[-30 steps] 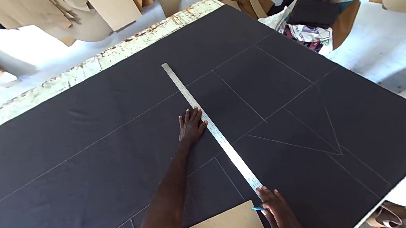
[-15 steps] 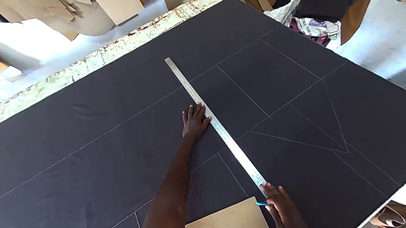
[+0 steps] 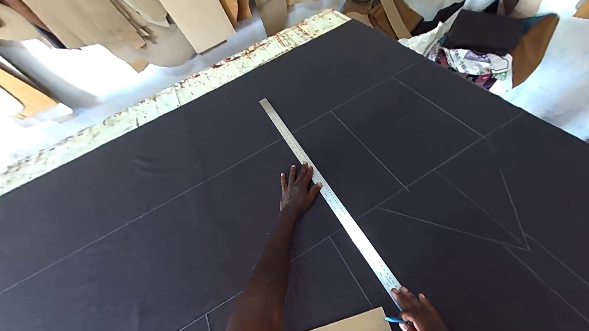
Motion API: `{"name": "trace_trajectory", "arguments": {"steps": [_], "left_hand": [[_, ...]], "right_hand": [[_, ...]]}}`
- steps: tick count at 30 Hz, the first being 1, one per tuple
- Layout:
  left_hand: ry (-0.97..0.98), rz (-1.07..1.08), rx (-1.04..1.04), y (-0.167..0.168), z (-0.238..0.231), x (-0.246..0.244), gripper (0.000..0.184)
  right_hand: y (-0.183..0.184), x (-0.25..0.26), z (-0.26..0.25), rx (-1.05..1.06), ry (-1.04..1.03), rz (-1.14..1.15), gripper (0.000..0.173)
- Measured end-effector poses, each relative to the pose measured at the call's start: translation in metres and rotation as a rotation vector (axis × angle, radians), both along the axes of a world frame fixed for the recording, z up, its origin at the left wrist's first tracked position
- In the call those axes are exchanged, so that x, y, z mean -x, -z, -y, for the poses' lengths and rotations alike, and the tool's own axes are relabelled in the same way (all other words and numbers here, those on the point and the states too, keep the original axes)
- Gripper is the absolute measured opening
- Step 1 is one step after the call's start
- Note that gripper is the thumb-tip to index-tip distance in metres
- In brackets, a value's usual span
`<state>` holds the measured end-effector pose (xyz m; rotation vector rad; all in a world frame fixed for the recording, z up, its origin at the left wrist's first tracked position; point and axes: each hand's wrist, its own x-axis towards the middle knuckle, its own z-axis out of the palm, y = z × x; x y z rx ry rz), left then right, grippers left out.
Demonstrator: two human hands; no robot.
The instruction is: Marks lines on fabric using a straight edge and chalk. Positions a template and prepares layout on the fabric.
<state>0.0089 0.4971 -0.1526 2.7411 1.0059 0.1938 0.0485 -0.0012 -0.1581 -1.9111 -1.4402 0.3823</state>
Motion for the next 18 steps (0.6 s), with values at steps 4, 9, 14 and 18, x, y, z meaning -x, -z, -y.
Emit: {"name": "trace_trajectory", "arguments": {"steps": [4,9,14,18], "left_hand": [[0.005,-0.01,-0.002,0.0034,-0.0008,-0.0002,0.074],[0.006,-0.041,0.019,-0.0006,0.0012,0.0001,0.074],[0.01,-0.02,0.047,0.0,-0.0037,0.0005,0.074],[0.01,0.01,0.058,0.0046,-0.0044,-0.0011,0.073]], "right_hand": [[0.001,0.0013,-0.0005,0.003,0.004,0.003,0.023],[0.0016,0.002,0.0004,0.021,-0.005,0.008,0.024],[0.0005,0.0018,-0.0006,0.007,0.002,-0.006,0.023],[-0.0074,-0.0025,-0.0037,-0.038,0.053,-0.094,0.025]]}}
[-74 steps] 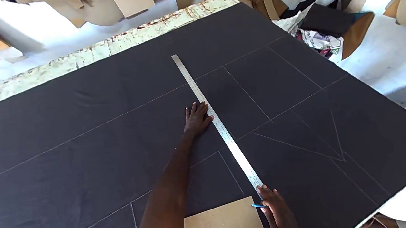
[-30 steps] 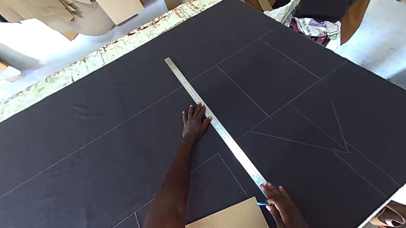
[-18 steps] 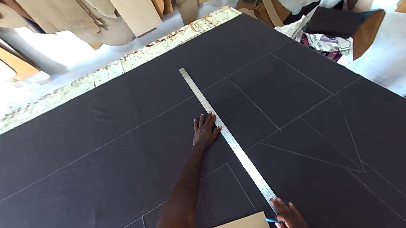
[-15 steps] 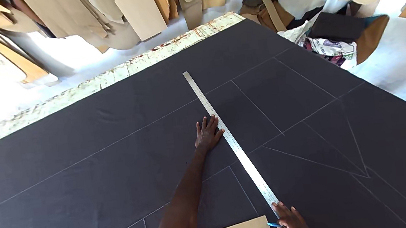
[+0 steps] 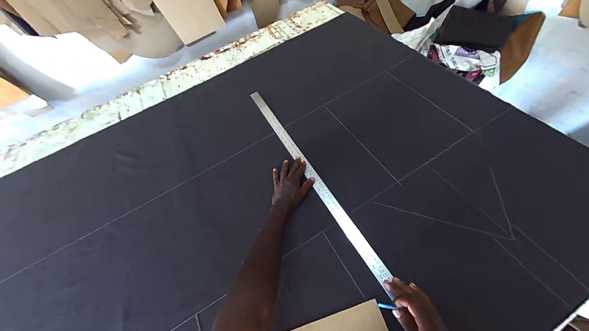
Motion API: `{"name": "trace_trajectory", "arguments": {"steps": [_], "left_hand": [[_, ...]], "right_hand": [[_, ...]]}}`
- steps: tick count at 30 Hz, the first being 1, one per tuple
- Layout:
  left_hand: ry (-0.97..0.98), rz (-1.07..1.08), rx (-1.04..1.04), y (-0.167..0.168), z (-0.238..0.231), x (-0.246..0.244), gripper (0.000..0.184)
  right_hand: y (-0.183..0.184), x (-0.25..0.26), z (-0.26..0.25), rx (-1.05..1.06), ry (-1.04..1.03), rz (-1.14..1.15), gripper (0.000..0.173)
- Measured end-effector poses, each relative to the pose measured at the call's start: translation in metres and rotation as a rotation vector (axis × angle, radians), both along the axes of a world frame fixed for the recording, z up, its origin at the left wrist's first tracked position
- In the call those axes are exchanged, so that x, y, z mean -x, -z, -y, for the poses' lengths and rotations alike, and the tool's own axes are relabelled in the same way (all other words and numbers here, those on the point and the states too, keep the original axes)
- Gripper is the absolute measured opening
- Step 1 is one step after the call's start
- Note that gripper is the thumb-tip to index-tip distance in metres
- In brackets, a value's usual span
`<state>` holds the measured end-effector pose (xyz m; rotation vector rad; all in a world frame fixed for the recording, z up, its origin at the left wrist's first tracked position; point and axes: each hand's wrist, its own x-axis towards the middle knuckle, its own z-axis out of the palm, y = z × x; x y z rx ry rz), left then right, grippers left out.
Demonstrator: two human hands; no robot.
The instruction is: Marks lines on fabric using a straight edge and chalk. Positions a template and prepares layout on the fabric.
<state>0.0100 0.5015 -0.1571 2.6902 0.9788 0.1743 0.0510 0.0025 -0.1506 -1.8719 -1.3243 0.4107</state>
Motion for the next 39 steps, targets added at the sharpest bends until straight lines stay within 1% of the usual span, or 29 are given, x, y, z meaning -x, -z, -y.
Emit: {"name": "trace_trajectory", "arguments": {"steps": [2,4,7,10,13,16,18,20,22,24,26,30,32,34,36,37,39], "left_hand": [[-0.005,-0.002,0.005,-0.003,0.0,0.0,0.073],[-0.008,-0.001,0.009,-0.005,0.001,0.0,0.074],[-0.017,-0.003,0.0,-0.006,0.004,-0.001,0.075],[-0.03,-0.006,-0.027,-0.006,0.007,-0.001,0.074],[-0.037,-0.006,-0.041,-0.008,0.008,-0.002,0.073],[-0.033,0.041,-0.057,-0.008,0.014,0.002,0.071],[-0.036,0.078,-0.092,-0.004,0.015,0.003,0.071],[-0.041,0.046,-0.084,-0.004,0.013,0.002,0.072],[-0.047,0.025,-0.081,-0.003,0.012,0.0,0.072],[-0.048,0.007,-0.074,-0.005,0.013,-0.001,0.072],[-0.046,-0.003,-0.071,-0.007,0.014,0.0,0.072],[-0.043,-0.002,-0.043,-0.011,0.017,0.001,0.071],[-0.034,-0.038,-0.015,-0.017,0.015,0.001,0.07],[-0.021,-0.032,-0.013,-0.014,0.011,0.0,0.071],[-0.011,0.002,-0.038,-0.006,0.007,0.0,0.071],[-0.009,0.005,-0.035,-0.004,0.008,0.0,0.071],[-0.005,0.0,-0.024,-0.005,0.008,0.001,0.073]], "right_hand": [[-0.007,-0.011,-0.017,-0.051,0.033,-0.068,0.026],[-0.018,-0.028,-0.049,-0.076,0.034,-0.119,0.027],[-0.033,-0.061,-0.118,0.033,0.04,-0.177,0.026],[-0.042,-0.092,-0.21,0.037,0.016,-0.192,0.021],[-0.048,-0.118,-0.314,0.034,-0.028,-0.292,0.019],[-0.04,-0.142,-0.42,0.013,-0.032,-0.355,0.021],[-0.037,-0.152,-0.486,0.024,-0.013,-0.316,0.025],[-0.034,-0.158,-0.543,0.026,0.012,-0.168,0.026],[-0.035,-0.161,-0.584,0.058,0.058,-0.008,0.025],[-0.041,-0.162,-0.608,0.11,0.096,0.079,0.024],[-0.045,-0.162,-0.618,0.168,0.1,0.136,0.023],[-0.048,-0.16,-0.623,0.22,0.067,0.233,0.019],[-0.053,-0.159,-0.624,0.241,0.02,0.281,0.02],[-0.06,-0.158,-0.624,0.28,-0.04,0.319,0.02],[-0.067,-0.159,-0.617,0.342,-0.094,0.326,0.021],[-0.069,-0.159,-0.605,0.376,-0.112,0.318,0.02],[-0.073,-0.155,-0.565,0.429,-0.136,0.318,0.018]]}}
